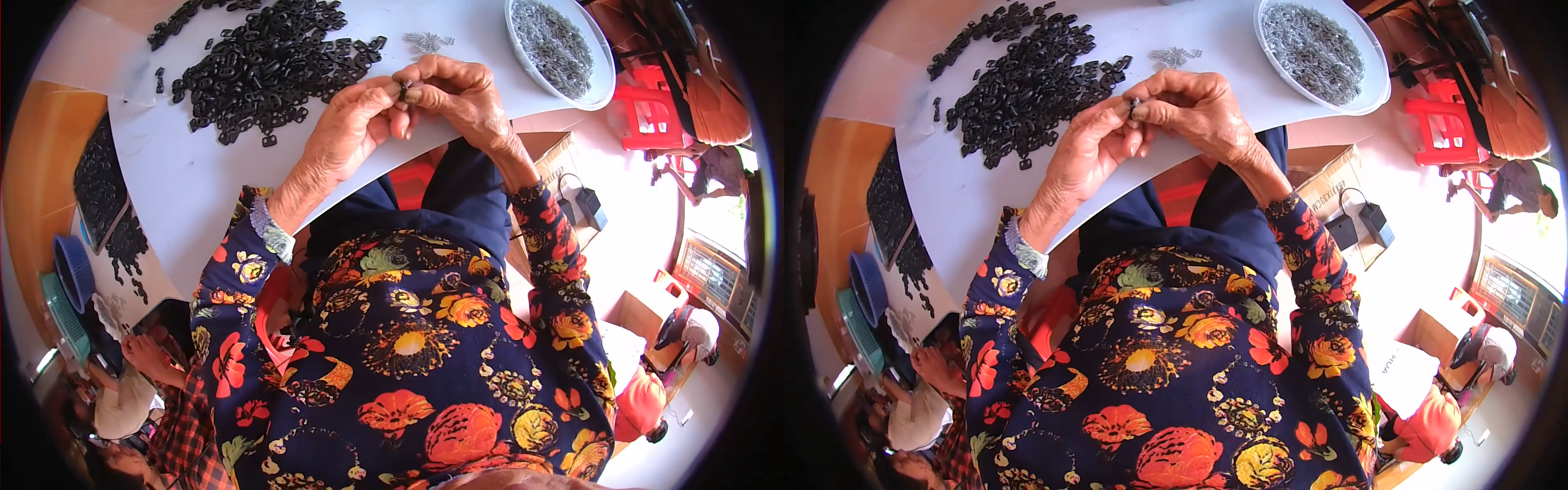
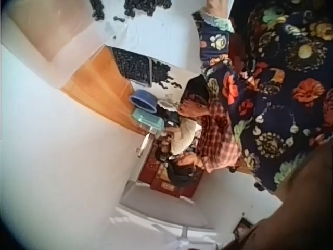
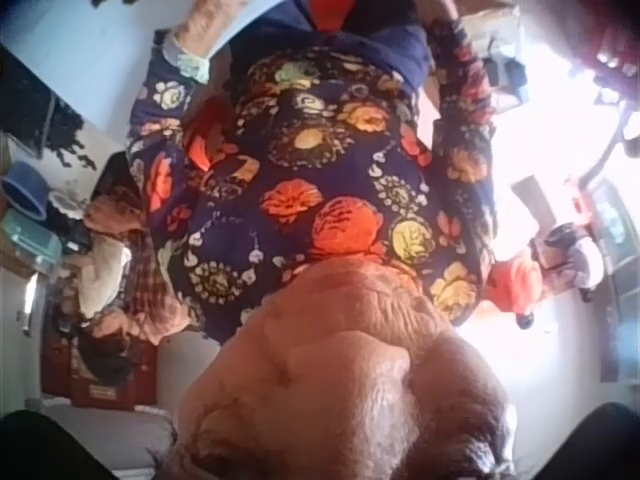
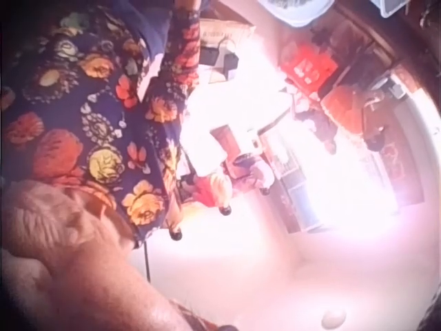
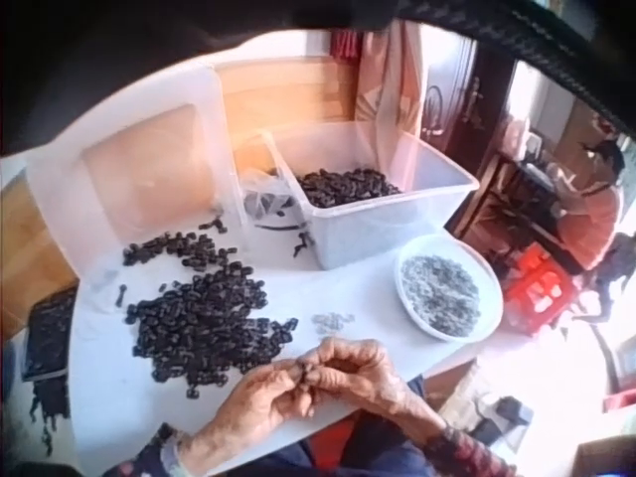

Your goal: The person assembles small plastic clips by picking up plastic pieces and metal pins from the table and fitting them together by hand.

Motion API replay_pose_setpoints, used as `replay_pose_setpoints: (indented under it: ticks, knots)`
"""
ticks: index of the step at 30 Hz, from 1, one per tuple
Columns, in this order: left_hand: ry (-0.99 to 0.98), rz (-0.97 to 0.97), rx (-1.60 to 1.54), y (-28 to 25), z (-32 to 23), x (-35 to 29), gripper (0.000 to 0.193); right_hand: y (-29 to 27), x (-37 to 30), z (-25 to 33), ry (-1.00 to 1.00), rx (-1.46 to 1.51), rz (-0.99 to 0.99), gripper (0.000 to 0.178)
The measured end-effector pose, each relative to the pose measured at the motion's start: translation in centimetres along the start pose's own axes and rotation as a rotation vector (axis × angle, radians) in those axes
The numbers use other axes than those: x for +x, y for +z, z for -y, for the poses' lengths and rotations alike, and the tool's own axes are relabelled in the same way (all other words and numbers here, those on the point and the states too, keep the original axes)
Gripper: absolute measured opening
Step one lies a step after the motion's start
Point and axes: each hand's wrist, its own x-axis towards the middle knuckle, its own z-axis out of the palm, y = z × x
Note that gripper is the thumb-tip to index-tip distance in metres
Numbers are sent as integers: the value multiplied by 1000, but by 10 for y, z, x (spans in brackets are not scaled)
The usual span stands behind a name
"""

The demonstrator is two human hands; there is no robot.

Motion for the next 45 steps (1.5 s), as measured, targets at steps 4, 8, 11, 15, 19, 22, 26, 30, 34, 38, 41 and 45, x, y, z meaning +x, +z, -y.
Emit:
replay_pose_setpoints:
  ticks: [4, 8, 11, 15, 19, 22, 26, 30, 34, 38, 41, 45]
  knots:
    - [-11, 5, -71, 4, 9, -5, 30, 0, 3, -4, -24, 77, 20, 11]
    - [-27, -72, -76, 10, 11, -15, 33, 3, 3, -10, -129, -94, -16, 10]
    - [-41, -118, 7, 12, 1, -23, 33, 5, 4, -15, -136, -72, -112, 10]
    - [211, -237, 743, 2, -33, -29, 22, -1, 1, -12, -33, -15, -154, 12]
    - [527, -402, 1673, -27, -81, -30, 11, 1, 2, -13, -57, -121, -119, 15]
    - [625, -280, 1949, -54, -84, -13, 14, 3, 1, -11, -47, -214, -153, 17]
    - [562, -234, 1750, -47, -73, 1, 16, 4, 2, -11, -81, -240, -146, 18]
    - [613, -409, 1562, -41, -86, 1, 17, 2, 0, -14, -123, -255, -155, 19]
    - [715, -417, 1604, -60, -99, -6, 13, 2, -1, -13, -67, -158, -154, 17]
    - [644, -274, 1775, -59, -93, -9, 17, 3, -3, -11, -65, -180, -152, 16]
    - [704, -124, 2003, -60, -81, -4, 21, 3, -3, -11, -75, -172, -145, 15]
    - [832, -220, 1987, -65, -86, 3, 18, 5, -4, -10, -87, -195, -148, 17]
